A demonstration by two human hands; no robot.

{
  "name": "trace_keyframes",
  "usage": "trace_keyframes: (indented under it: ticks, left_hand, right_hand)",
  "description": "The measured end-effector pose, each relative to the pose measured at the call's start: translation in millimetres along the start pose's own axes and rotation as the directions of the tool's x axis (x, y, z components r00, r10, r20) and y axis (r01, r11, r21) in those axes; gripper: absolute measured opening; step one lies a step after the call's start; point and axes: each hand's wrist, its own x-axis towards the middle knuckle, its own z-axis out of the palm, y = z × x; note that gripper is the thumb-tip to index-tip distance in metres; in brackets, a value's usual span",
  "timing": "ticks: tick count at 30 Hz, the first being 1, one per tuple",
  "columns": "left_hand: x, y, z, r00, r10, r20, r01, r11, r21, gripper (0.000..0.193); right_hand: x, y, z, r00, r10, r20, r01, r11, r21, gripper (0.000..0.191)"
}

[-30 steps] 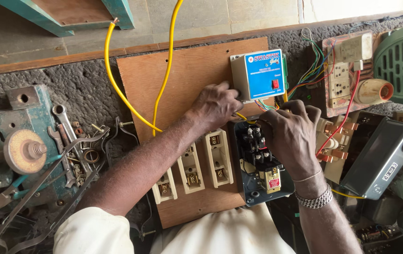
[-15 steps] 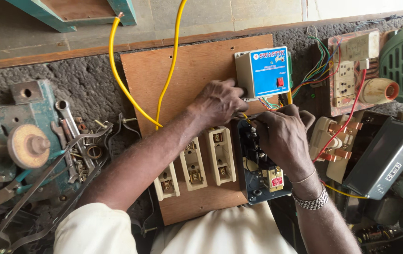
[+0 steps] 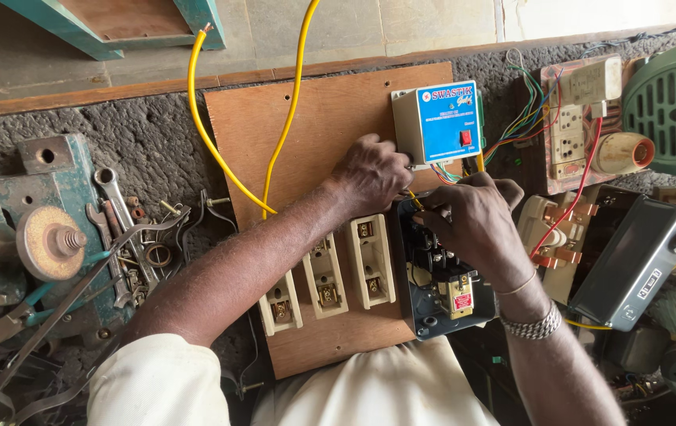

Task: The person connects multiple colored wires to a blue Swastik starter box and a black contactor on a wooden board. They use a screwdriver to tighten terminal screws and arrange the wires by hand.

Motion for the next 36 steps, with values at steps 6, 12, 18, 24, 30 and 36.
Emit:
trace_keyframes:
  ticks: [6, 12, 18, 24, 30, 36]
  left_hand:
    - [-8, 1, -15, 0.999, -0.003, -0.050, -0.002, 0.995, -0.096, 0.021]
    - [-5, -14, -44, 0.928, -0.012, 0.373, 0.072, 0.987, -0.147, 0.057]
    - [-8, 2, -42, 0.933, 0.009, 0.360, 0.017, 0.997, -0.069, 0.054]
    - [-10, 13, -28, 0.979, -0.144, 0.141, 0.169, 0.967, -0.192, 0.034]
    - [-12, 16, -30, 0.987, -0.143, 0.069, 0.157, 0.940, -0.302, 0.027]
    - [-9, 12, -23, 0.990, -0.137, -0.034, 0.115, 0.925, -0.361, 0.024]
  right_hand:
    - [10, -5, -5, 0.996, -0.086, 0.030, 0.090, 0.973, -0.212, 0.012]
    - [21, -12, -18, 0.942, -0.319, 0.103, 0.335, 0.884, -0.326, 0.013]
    - [27, -17, -17, 0.921, -0.382, 0.074, 0.380, 0.841, -0.385, 0.020]
    - [30, -17, -12, 0.918, -0.388, 0.077, 0.394, 0.881, -0.262, 0.024]
    - [8, -38, -7, 0.964, -0.263, 0.037, 0.264, 0.931, -0.251, 0.019]
    - [-12, -49, 8, 0.983, -0.180, -0.033, 0.141, 0.860, -0.491, 0.067]
